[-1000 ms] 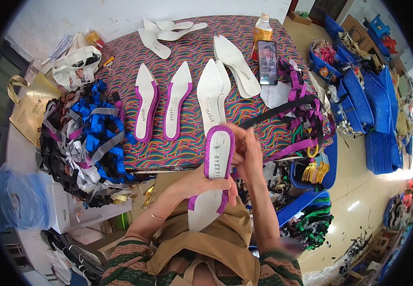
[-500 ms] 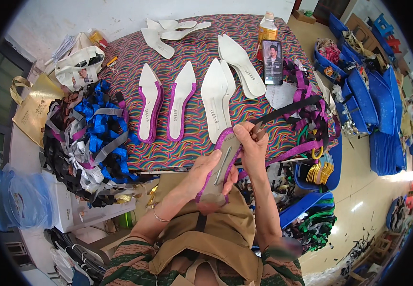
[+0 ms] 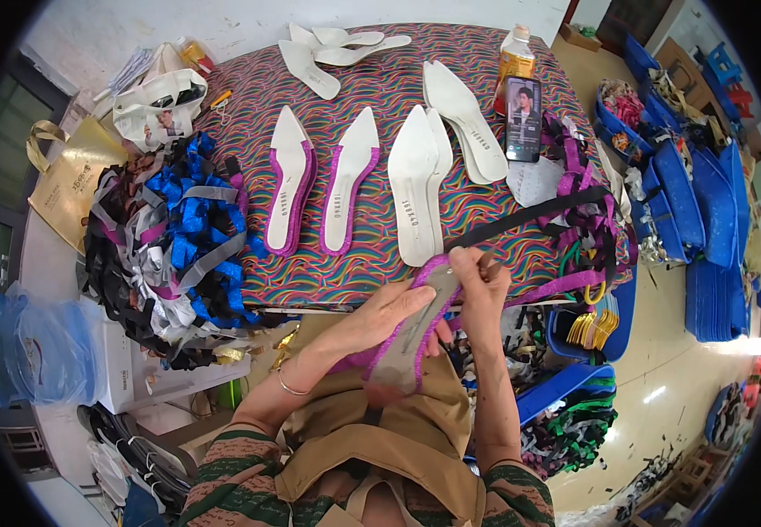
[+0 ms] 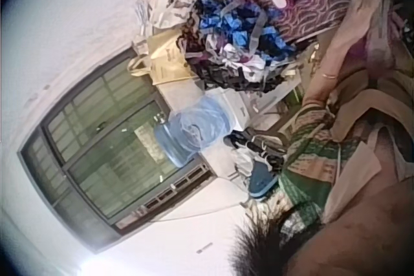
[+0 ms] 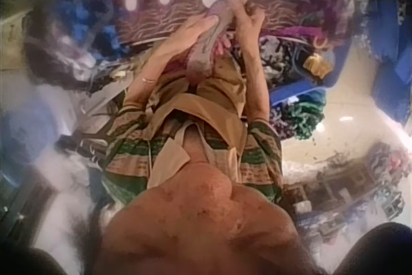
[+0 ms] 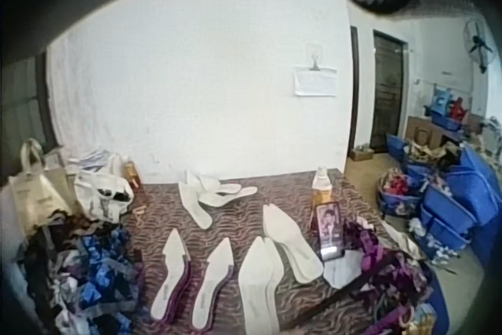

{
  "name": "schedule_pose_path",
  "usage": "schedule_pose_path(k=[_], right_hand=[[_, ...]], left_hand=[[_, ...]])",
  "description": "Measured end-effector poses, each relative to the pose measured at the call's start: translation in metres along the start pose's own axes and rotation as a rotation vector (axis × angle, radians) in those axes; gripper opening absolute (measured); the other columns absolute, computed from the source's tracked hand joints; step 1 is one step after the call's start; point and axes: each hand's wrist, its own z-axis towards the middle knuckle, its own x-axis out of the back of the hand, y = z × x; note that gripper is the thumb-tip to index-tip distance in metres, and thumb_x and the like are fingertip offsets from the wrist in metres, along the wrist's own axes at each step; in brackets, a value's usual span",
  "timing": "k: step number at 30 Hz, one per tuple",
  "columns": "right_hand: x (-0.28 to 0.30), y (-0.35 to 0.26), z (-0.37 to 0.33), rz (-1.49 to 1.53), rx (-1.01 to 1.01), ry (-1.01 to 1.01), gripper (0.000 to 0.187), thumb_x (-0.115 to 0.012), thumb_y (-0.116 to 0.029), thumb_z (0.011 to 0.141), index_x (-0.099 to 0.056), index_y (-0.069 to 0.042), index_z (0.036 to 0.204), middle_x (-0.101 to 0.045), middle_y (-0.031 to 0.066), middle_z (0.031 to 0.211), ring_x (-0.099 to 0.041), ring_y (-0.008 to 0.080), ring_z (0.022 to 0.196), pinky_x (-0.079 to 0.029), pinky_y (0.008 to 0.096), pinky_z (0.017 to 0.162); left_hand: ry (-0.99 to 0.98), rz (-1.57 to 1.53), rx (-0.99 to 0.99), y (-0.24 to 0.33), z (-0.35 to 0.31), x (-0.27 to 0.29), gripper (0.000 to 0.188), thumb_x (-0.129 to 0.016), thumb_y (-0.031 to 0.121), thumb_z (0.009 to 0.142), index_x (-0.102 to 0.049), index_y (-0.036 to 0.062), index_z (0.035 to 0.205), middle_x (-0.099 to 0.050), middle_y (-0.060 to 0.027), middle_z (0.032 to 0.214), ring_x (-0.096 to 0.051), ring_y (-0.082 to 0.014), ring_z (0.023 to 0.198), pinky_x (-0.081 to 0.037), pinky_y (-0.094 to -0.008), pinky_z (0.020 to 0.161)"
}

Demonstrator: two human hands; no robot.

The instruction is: The person wraps purple and black ribbons around the edges of white slipper soles. They pick up a sole, wrap the ribbon around the perimeter, and place the finished item on the table. The process is repeated for multiple soles.

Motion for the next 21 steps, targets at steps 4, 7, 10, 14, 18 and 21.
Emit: schedule_pose_path(k=[4,7,10,14,18,21], right_hand=[[-0.006,-0.011,0.009,0.371,-0.168,0.297,0.012,-0.063,-0.016,0.094,-0.06,-0.01,0.083,-0.055,-0.0062,0.065,-0.042,0.0006,0.048,-0.027,0.0197,0.04],[-0.018,-0.005,0.008,0.287,-0.291,0.272,0.025,-0.062,-0.023,0.095,-0.051,-0.014,0.074,-0.042,-0.0092,0.056,-0.031,0.0014,0.041,-0.018,0.0226,0.037],[-0.009,0.008,0.004,0.207,-0.348,0.081,0.029,-0.062,-0.025,0.096,-0.059,-0.009,0.072,-0.042,-0.0079,0.053,-0.027,0.0023,0.039,-0.015,0.0234,0.038],[0.02,0.01,0.008,-0.207,-0.1,-0.005,0.022,-0.062,-0.018,0.093,-0.065,0.0,0.081,-0.055,-0.0029,0.065,-0.044,0.0028,0.054,-0.033,0.0213,0.048],[0.027,-0.005,0.025,-0.428,-0.002,-0.005,0.017,-0.063,-0.012,0.091,-0.067,0.005,0.09,-0.06,-0.0001,0.075,-0.05,0.0059,0.067,-0.039,0.0233,0.059],[0.03,0.005,0.054,-0.572,0.093,-0.035,0.016,-0.063,-0.01,0.09,-0.066,0.006,0.092,-0.054,-0.0036,0.07,-0.043,0.0026,0.066,-0.034,0.0203,0.057]], left_hand=[[0.204,0.314,-0.354,0.017,-0.004,0.006,0.043,-0.052,0.025,0.097,-0.052,0.0019,0.134,-0.056,-0.0155,0.128,-0.055,-0.0198,0.117,-0.042,-0.0324,0.099],[0.156,0.56,-0.712,0.001,0.009,0.034,0.035,-0.06,0.011,0.089,-0.06,0.0006,0.122,-0.061,-0.0117,0.119,-0.06,-0.0203,0.104,-0.045,-0.028,0.091],[0.298,0.429,-0.722,-0.01,0.017,0.074,0.03,-0.062,0.007,0.086,-0.063,-0.0029,0.114,-0.066,-0.0103,0.104,-0.063,-0.0203,0.091,-0.047,-0.0264,0.083],[0.72,0.134,-0.497,0.051,0.018,0.086,0.033,-0.059,0.004,0.086,-0.059,-0.0067,0.117,-0.067,-0.011,0.094,-0.06,-0.0131,0.087,-0.048,-0.0266,0.083],[0.983,1.061,-0.355,0.018,0.049,0.138,0.043,-0.063,0.004,0.084,-0.052,-0.0064,0.125,-0.062,-0.0176,0.102,-0.06,-0.0254,0.096,-0.046,-0.035,0.09],[1.167,1.457,-0.49,0.007,0.065,0.113,0.062,-0.068,0.007,0.081,-0.04,-0.005,0.135,-0.052,-0.0239,0.117,-0.049,-0.0414,0.112,-0.039,-0.0444,0.096]])
